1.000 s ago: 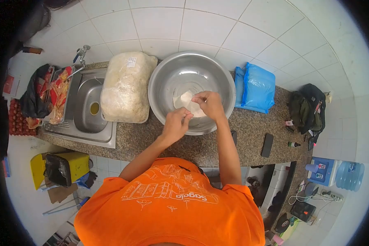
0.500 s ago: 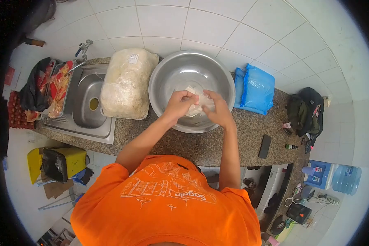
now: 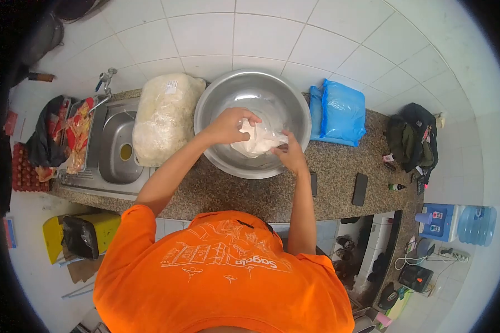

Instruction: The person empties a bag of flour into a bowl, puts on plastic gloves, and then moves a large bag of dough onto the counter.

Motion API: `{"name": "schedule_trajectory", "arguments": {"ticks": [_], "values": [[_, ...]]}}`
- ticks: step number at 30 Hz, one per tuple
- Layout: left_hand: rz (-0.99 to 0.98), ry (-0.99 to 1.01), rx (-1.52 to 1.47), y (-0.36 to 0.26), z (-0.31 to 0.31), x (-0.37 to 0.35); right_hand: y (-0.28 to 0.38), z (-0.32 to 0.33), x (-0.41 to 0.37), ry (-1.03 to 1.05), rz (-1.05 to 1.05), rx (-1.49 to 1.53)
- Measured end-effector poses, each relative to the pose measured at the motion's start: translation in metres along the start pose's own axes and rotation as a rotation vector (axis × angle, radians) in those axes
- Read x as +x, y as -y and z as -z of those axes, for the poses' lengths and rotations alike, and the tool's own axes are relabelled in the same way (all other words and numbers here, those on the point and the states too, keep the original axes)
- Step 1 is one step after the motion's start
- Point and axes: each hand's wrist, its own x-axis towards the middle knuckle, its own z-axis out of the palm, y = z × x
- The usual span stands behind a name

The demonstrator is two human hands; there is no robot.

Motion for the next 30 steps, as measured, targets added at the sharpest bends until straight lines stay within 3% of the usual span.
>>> {"name": "schedule_trajectory", "arguments": {"ticks": [1, 2, 4, 8, 10, 14, 16, 20, 22, 26, 30], "values": [[-0.182, -0.064, 0.229, -0.001, 0.000, 0.002, -0.003, -0.001, 0.003, 0.048, -0.061, 0.126], [-0.186, -0.063, 0.229, -0.003, -0.001, 0.005, -0.007, -0.001, 0.005, 0.044, -0.060, 0.125], [-0.209, 0.044, 0.685, -0.008, 0.002, 0.011, -0.004, -0.004, 0.011, 0.022, -0.035, 0.141], [-0.307, 0.097, 0.700, -0.019, 0.012, 0.026, 0.016, -0.007, 0.020, 0.006, 0.009, 0.047], [-0.342, 0.167, 0.533, -0.019, 0.016, 0.033, 0.033, -0.009, 0.023, 0.007, 0.024, -0.103], [-0.366, 0.274, 0.581, -0.005, 0.017, 0.053, 0.042, -0.017, 0.034, 0.001, 0.117, -0.202], [-0.117, 0.526, 0.568, -0.013, 0.023, 0.061, 0.048, -0.020, 0.037, -0.007, 0.167, -0.237], [-0.186, 0.349, 0.522, 0.013, 0.016, 0.059, 0.042, -0.023, 0.040, -0.029, 0.152, -0.247], [-0.206, 0.200, 0.554, 0.006, 0.021, 0.055, 0.037, -0.023, 0.040, -0.037, 0.027, 0.076], [-0.175, 0.163, 0.572, -0.002, 0.022, 0.055, 0.024, -0.022, 0.041, -0.082, 0.064, 0.225], [-0.264, 0.160, 0.629, -0.031, 0.032, 0.058, 0.007, -0.018, 0.028, -0.055, 0.066, 0.462]]}}
